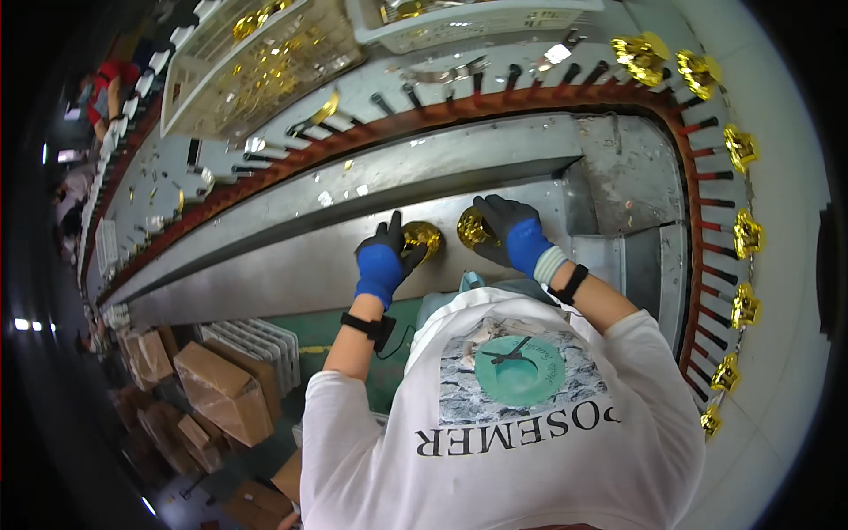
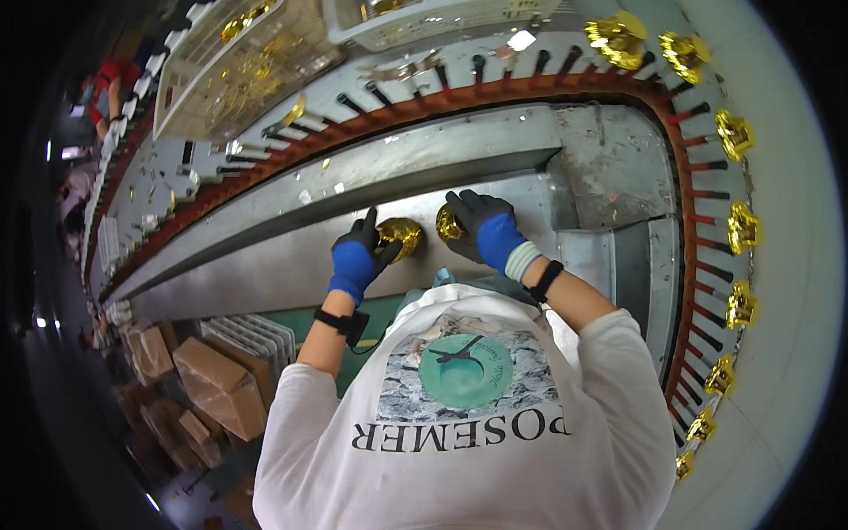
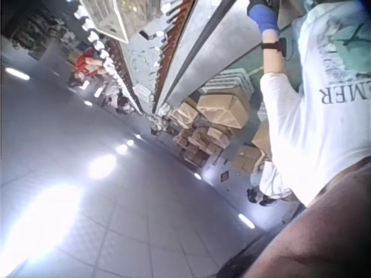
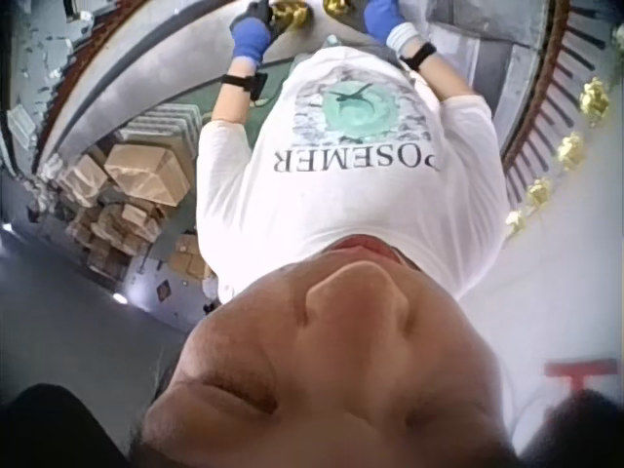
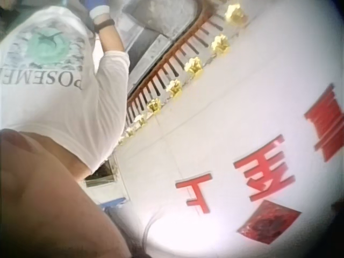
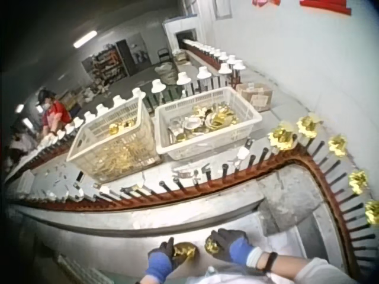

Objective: The person, wearing gloves, picks up and attaches gold-colored plastic components to a moving assembly line conveyor. They place the components onto vertical pegs and then press down on them to ensure they are seated correctly.

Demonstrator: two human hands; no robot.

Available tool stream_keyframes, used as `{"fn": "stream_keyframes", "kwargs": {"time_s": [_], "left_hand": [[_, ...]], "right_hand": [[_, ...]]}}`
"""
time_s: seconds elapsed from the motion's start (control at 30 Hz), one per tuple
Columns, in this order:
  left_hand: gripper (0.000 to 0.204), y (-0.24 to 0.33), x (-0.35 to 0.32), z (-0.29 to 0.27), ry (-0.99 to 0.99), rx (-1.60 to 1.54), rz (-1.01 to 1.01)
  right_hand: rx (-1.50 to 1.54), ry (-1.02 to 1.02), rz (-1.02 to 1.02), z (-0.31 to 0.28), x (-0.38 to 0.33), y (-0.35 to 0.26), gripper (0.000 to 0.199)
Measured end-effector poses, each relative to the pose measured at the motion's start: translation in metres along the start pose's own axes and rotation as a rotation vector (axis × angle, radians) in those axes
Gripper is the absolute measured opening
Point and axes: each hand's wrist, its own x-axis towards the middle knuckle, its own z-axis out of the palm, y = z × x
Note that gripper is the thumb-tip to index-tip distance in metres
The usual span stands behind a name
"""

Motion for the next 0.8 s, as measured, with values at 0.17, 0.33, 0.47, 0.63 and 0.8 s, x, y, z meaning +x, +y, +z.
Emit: {"fn": "stream_keyframes", "kwargs": {"time_s": [0.17, 0.33, 0.47, 0.63, 0.8], "left_hand": [[0.076, 0.076, 0.045, -0.092, 0.238, -0.094, 0.338], [0.054, 0.238, 0.136, -0.192, 0.579, -0.255, 0.848], [0.061, 0.286, 0.232, -0.199, 0.617, -0.262, 0.699], [0.062, 0.253, 0.247, -0.172, 0.665, -0.409, 0.760], [0.057, 0.236, 0.214, -0.196, 0.491, -0.091, 0.580]], "right_hand": [[-0.105, 0.358, 0.086, -0.151, -0.003, 0.087, 0.055], [-0.831, 0.907, -0.020, -0.335, 0.050, 0.201, 0.042], [-0.252, 0.470, 0.372, -0.321, 0.093, 0.244, 0.075], [-0.444, 0.567, 0.401, -0.286, 0.076, 0.207, 0.064], [-0.409, 0.604, 0.036, -0.276, 0.072, 0.188, 0.054]]}}
